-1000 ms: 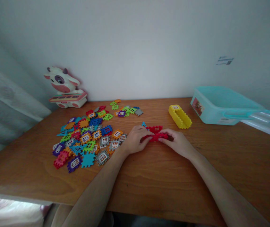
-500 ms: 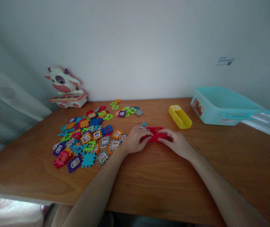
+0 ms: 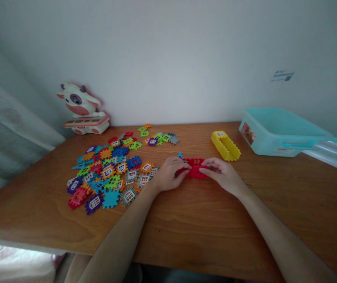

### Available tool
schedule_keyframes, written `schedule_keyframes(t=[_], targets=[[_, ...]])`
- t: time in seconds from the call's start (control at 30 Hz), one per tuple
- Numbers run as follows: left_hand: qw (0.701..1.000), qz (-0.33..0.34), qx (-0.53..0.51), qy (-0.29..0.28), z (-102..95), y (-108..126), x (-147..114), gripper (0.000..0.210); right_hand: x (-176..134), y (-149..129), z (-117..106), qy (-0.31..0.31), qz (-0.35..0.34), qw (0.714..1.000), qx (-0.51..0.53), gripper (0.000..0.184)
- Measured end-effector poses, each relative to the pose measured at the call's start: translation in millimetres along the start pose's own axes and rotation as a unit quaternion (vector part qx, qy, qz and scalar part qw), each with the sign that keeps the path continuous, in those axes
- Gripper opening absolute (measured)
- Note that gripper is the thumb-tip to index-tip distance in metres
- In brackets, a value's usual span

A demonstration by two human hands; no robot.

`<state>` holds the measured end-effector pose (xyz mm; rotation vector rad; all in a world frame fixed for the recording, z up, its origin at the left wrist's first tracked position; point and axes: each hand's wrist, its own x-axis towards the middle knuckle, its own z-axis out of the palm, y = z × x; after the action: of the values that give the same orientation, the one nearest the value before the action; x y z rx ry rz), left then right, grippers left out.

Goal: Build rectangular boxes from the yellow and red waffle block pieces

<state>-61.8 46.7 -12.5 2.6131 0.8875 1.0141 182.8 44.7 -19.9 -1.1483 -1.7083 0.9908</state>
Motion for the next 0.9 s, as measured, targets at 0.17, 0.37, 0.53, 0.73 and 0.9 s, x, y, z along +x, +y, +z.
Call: schedule_keyframes(t=[0.17, 0.37, 0.53, 0.73, 0.9], targets=[[1.0, -0.001, -0.013, 0.009, -0.5, -0.9, -0.5, 0.018, -0.7, 0.0, -3.1, -0.015, -0.023, 0.999, -0.031, 0.029], [0.999, 0.002, -0.032, 0.005, 0.6, -4.3, -2.5, 0.019, -3.5, -3.7, -2.4, -0.019, -0.037, 0.994, -0.096, 0.025], [0.999, -0.003, -0.034, -0.007, -0.3, -2.8, -1.2, 0.018, -3.3, -2.7, -0.7, -0.018, -0.049, 0.994, -0.099, 0.024], [0.999, -0.008, -0.027, -0.015, 0.6, -4.0, -1.6, 0.019, -3.2, 3.0, 0.4, -0.045, -0.041, 0.996, -0.067, 0.031], [0.999, -0.007, -0.033, -0.016, 1.5, -5.6, -2.5, 0.02, -3.1, 5.4, -0.2, -0.078, -0.022, 0.994, -0.073, 0.025]])
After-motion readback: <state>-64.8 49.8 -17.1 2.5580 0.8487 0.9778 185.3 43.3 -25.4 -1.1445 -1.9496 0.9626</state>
